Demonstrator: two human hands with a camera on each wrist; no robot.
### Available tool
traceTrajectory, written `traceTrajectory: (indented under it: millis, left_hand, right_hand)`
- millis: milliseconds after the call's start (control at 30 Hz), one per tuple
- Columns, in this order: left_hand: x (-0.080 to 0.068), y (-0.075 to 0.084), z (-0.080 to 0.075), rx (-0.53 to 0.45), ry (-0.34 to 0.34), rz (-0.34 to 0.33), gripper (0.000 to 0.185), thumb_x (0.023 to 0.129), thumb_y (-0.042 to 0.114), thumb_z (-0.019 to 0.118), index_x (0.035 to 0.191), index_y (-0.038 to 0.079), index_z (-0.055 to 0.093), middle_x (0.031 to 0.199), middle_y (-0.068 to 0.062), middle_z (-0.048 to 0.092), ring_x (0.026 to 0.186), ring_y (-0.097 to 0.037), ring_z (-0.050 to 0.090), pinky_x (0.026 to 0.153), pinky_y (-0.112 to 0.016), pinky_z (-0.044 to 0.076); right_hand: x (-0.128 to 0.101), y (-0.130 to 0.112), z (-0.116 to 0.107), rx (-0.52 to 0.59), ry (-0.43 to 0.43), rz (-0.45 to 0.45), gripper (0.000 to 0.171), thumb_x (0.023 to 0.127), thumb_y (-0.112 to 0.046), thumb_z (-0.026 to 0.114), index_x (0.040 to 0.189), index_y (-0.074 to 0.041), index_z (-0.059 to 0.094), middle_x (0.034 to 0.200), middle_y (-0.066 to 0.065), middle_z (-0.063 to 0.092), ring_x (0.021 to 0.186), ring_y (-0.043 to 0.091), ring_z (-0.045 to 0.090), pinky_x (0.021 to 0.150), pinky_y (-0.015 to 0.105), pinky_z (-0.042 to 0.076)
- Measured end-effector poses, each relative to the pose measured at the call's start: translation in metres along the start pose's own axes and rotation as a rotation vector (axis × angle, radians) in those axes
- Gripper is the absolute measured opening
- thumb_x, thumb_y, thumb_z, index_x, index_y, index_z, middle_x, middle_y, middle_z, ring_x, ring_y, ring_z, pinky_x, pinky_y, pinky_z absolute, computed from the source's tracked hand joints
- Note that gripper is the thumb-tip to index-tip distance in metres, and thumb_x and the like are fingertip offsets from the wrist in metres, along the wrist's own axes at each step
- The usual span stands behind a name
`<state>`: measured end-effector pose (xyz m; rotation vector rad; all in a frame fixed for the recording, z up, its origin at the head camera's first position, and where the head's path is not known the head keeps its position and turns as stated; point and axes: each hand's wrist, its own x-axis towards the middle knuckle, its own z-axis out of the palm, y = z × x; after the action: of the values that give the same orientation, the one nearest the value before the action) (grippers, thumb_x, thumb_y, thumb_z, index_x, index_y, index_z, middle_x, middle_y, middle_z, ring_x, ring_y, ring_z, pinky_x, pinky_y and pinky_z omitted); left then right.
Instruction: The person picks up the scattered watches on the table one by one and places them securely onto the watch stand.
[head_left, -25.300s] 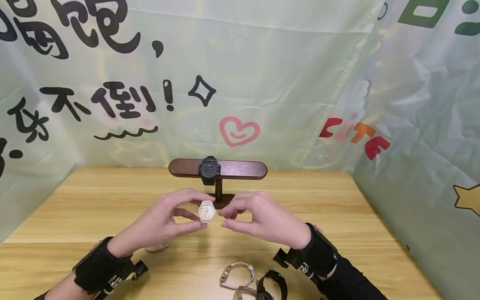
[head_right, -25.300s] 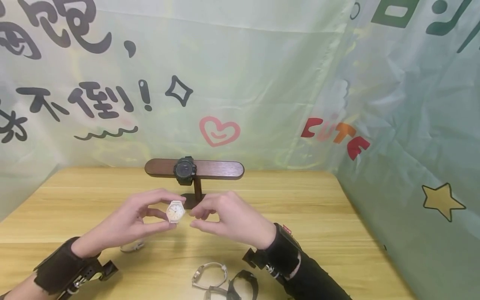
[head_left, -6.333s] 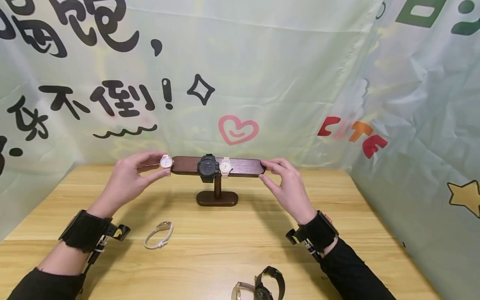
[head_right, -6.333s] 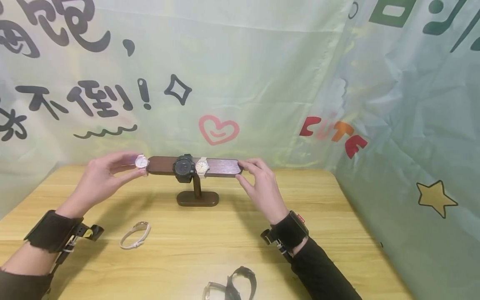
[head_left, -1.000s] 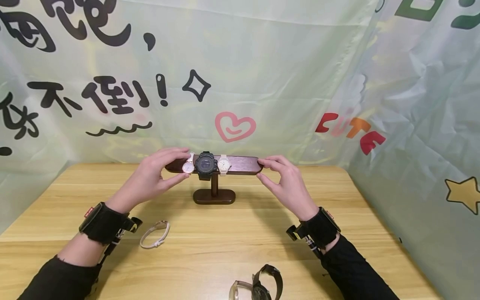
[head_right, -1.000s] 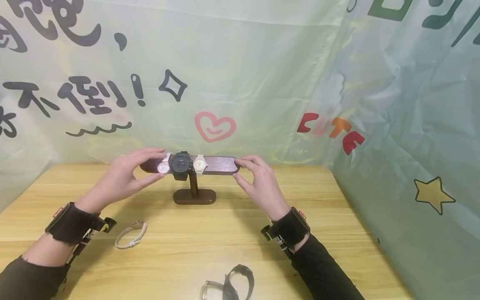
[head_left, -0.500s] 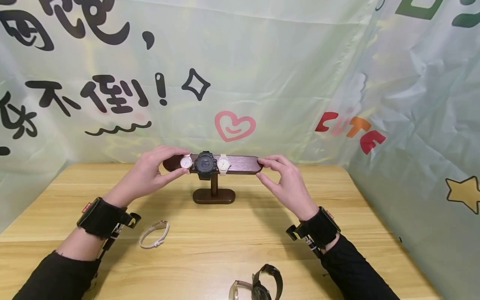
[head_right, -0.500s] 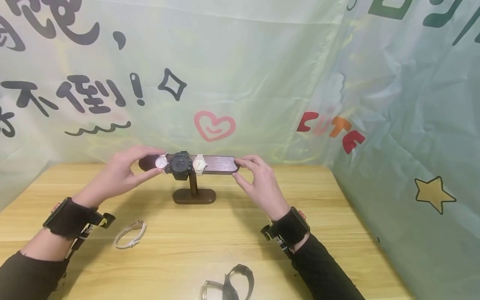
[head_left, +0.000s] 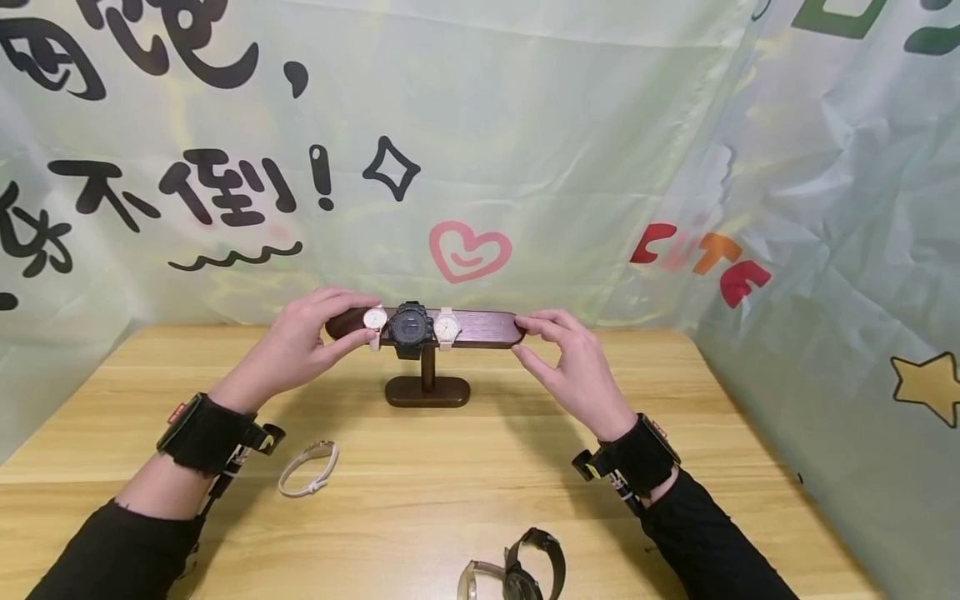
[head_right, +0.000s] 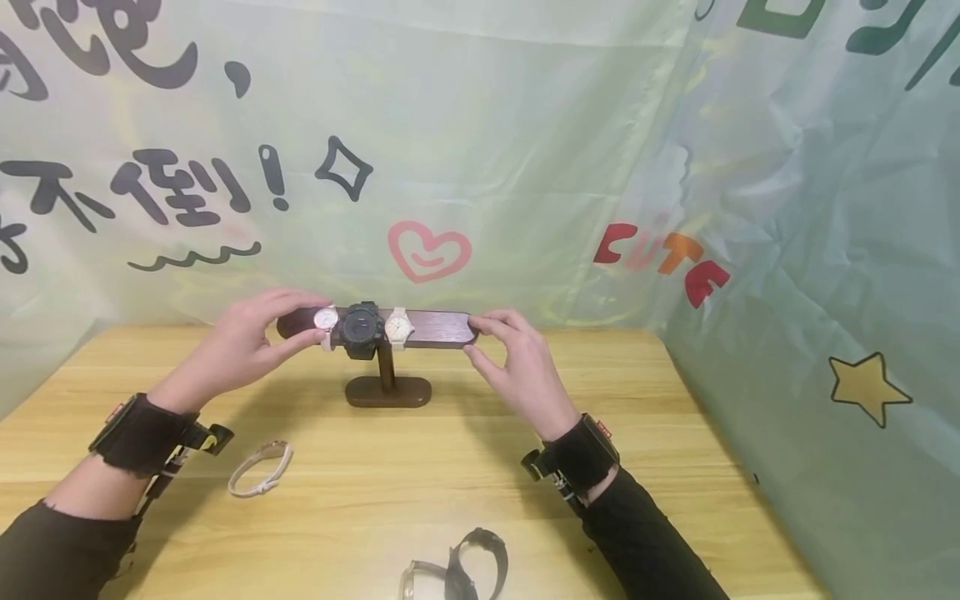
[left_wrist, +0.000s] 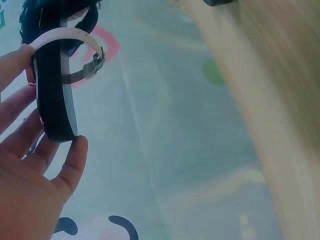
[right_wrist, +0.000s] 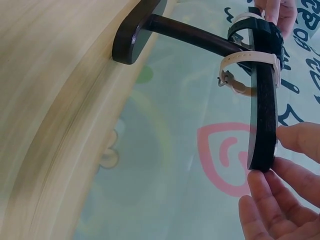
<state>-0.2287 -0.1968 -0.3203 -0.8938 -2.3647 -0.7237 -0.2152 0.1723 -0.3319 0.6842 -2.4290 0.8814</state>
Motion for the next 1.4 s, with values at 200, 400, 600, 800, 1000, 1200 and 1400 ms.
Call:
traceTrajectory:
  millis: [200, 400, 600, 800, 1000, 1200, 1400]
  left_hand:
    - [-0.003, 0.001, 0.002, 0.003, 0.012, -0.019, 0.043, 0.09, 0.025, 0.077, 0.132, 0.022, 0.066, 0.124, -0.001, 0.067, 0.104, -0.017, 0.065, 0.081, -0.036, 0.054]
    - [-0.006, 0.0, 0.003, 0.008, 0.027, 0.001, 0.044, 0.088, 0.025, 0.079, 0.131, 0.02, 0.067, 0.124, 0.001, 0.066, 0.091, -0.009, 0.062, 0.065, -0.022, 0.049]
    - [-0.008, -0.001, 0.003, 0.008, 0.028, 0.004, 0.049, 0.087, 0.026, 0.08, 0.133, 0.021, 0.065, 0.126, 0.001, 0.065, 0.092, -0.007, 0.061, 0.067, -0.021, 0.047]
    - [-0.009, 0.001, 0.001, 0.014, 0.04, -0.015, 0.049, 0.086, 0.03, 0.081, 0.132, 0.023, 0.065, 0.129, 0.003, 0.063, 0.108, -0.011, 0.062, 0.082, -0.027, 0.051]
    - [-0.012, 0.006, -0.003, 0.018, 0.088, -0.011, 0.048, 0.085, 0.027, 0.082, 0.13, 0.021, 0.066, 0.131, 0.002, 0.062, 0.115, -0.016, 0.061, 0.086, -0.034, 0.054]
    - [-0.015, 0.016, -0.009, 0.044, 0.155, 0.016, 0.049, 0.082, 0.019, 0.083, 0.128, 0.017, 0.067, 0.128, -0.001, 0.063, 0.118, -0.019, 0.058, 0.096, -0.034, 0.05]
    - [-0.02, 0.036, -0.014, 0.014, 0.192, 0.085, 0.044, 0.081, 0.017, 0.083, 0.122, 0.013, 0.07, 0.119, 0.0, 0.066, 0.108, -0.017, 0.062, 0.095, -0.02, 0.048]
  right_hand:
    - [0.0, 0.0, 0.0, 0.005, 0.0, -0.003, 0.038, 0.093, -0.027, 0.073, 0.128, -0.011, 0.069, 0.123, 0.005, 0.064, 0.11, 0.022, 0.064, 0.093, 0.042, 0.055]
    - [-0.001, 0.0, 0.001, 0.01, -0.005, -0.001, 0.038, 0.093, -0.027, 0.074, 0.127, -0.011, 0.069, 0.122, 0.004, 0.064, 0.11, 0.022, 0.063, 0.093, 0.043, 0.055]
    - [-0.001, -0.001, 0.001, 0.01, -0.003, -0.007, 0.038, 0.093, -0.027, 0.074, 0.127, -0.011, 0.07, 0.122, 0.004, 0.064, 0.11, 0.022, 0.063, 0.093, 0.041, 0.055]
    - [-0.001, -0.001, 0.001, 0.008, -0.009, -0.004, 0.038, 0.093, -0.027, 0.074, 0.127, -0.012, 0.069, 0.123, 0.004, 0.064, 0.112, 0.022, 0.062, 0.091, 0.042, 0.054]
    - [-0.001, 0.0, -0.001, -0.002, -0.025, 0.002, 0.038, 0.093, -0.028, 0.073, 0.128, -0.013, 0.069, 0.125, 0.003, 0.064, 0.115, 0.022, 0.062, 0.092, 0.041, 0.054]
    - [-0.002, -0.001, -0.004, -0.016, -0.03, -0.012, 0.038, 0.093, -0.029, 0.073, 0.128, -0.013, 0.069, 0.125, 0.004, 0.064, 0.115, 0.023, 0.061, 0.09, 0.041, 0.053]
    - [-0.001, -0.005, -0.008, -0.02, -0.034, -0.033, 0.036, 0.094, -0.029, 0.072, 0.127, -0.015, 0.069, 0.124, 0.002, 0.064, 0.111, 0.02, 0.061, 0.084, 0.036, 0.051]
